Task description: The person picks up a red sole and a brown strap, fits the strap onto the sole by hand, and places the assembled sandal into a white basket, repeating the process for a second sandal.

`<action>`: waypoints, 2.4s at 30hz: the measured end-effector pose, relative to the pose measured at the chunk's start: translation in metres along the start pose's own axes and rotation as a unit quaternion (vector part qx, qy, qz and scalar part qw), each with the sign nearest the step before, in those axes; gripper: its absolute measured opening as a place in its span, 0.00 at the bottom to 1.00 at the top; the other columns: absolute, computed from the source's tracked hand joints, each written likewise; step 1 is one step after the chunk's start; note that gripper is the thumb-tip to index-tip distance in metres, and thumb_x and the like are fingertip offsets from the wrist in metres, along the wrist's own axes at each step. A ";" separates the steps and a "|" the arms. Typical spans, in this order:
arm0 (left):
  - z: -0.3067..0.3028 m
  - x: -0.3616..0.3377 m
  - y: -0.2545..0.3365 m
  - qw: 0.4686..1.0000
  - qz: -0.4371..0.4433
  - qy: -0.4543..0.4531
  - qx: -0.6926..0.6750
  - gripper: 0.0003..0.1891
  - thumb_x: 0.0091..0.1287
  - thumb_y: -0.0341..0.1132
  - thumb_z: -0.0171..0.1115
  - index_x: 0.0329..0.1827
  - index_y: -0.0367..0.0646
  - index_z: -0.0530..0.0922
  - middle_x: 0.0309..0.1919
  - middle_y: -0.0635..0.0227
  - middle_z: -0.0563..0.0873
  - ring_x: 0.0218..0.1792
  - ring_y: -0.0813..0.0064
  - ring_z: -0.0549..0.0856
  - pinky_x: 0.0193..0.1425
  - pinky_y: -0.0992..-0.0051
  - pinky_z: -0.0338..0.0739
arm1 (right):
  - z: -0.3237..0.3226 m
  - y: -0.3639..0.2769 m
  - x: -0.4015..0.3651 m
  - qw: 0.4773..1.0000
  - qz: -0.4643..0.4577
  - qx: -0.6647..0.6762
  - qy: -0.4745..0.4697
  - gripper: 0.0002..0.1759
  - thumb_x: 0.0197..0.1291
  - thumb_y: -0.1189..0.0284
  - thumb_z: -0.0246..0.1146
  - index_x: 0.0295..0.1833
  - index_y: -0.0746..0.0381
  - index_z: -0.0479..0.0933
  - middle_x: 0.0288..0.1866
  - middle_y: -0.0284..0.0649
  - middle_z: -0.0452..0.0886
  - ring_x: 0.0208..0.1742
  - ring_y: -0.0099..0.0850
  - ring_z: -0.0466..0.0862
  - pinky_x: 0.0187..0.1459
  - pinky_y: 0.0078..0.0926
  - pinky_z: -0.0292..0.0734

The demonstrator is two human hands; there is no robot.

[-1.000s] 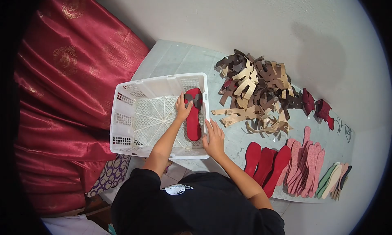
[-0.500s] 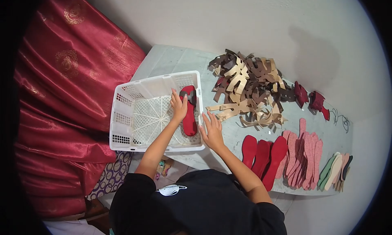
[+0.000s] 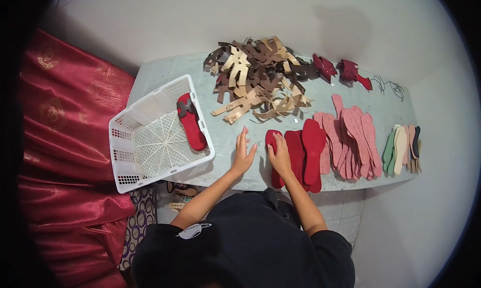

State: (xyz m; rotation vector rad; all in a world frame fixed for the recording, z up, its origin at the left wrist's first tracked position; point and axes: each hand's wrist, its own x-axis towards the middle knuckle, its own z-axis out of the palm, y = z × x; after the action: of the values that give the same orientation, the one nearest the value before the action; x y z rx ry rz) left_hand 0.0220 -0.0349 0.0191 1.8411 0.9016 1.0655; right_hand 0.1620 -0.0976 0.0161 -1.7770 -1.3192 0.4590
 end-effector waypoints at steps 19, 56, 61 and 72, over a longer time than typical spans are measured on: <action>0.076 -0.061 -0.026 0.808 -0.508 -0.182 -0.236 0.27 0.66 0.42 0.53 0.63 0.38 0.58 0.30 0.74 0.74 0.30 0.86 0.70 0.30 0.86 0.61 | -0.012 0.072 -0.068 0.984 0.142 0.029 -0.107 0.31 0.53 0.69 0.62 0.62 0.66 0.61 0.53 0.54 0.70 0.53 0.44 0.73 0.52 0.34 0.70; -0.077 0.088 -0.015 0.861 -0.254 -0.051 -0.437 0.18 0.62 0.27 0.56 0.55 0.40 0.66 0.47 0.66 0.79 0.47 0.77 0.80 0.52 0.77 0.75 | -0.037 0.007 0.212 0.897 0.199 0.344 -0.193 0.17 0.62 0.70 0.53 0.56 0.59 0.70 0.46 0.29 0.77 0.40 0.16 0.75 0.38 0.14 0.69; -0.079 0.088 -0.012 0.833 -0.271 -0.042 -0.481 0.19 0.62 0.27 0.57 0.55 0.40 0.66 0.47 0.65 0.79 0.46 0.78 0.80 0.50 0.79 0.76 | -0.017 0.019 0.264 0.848 0.322 0.394 -0.148 0.21 0.65 0.56 0.49 0.59 0.53 0.69 0.54 0.35 0.73 0.50 0.28 0.74 0.52 0.30 0.67; -0.080 0.086 -0.015 0.815 -0.284 -0.031 -0.504 0.23 0.61 0.25 0.55 0.60 0.39 0.63 0.50 0.66 0.77 0.49 0.77 0.79 0.54 0.78 0.74 | 0.010 0.031 0.316 0.822 0.370 0.423 -0.089 0.29 0.66 0.49 0.37 0.61 0.57 0.66 0.63 0.37 0.62 0.48 0.35 0.65 0.53 0.44 0.63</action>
State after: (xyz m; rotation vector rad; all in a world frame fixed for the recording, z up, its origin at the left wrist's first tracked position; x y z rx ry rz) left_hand -0.0193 0.0682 0.0588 0.6423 0.5788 0.8208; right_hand 0.2915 0.1906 0.0457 -1.3895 -0.3129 1.4177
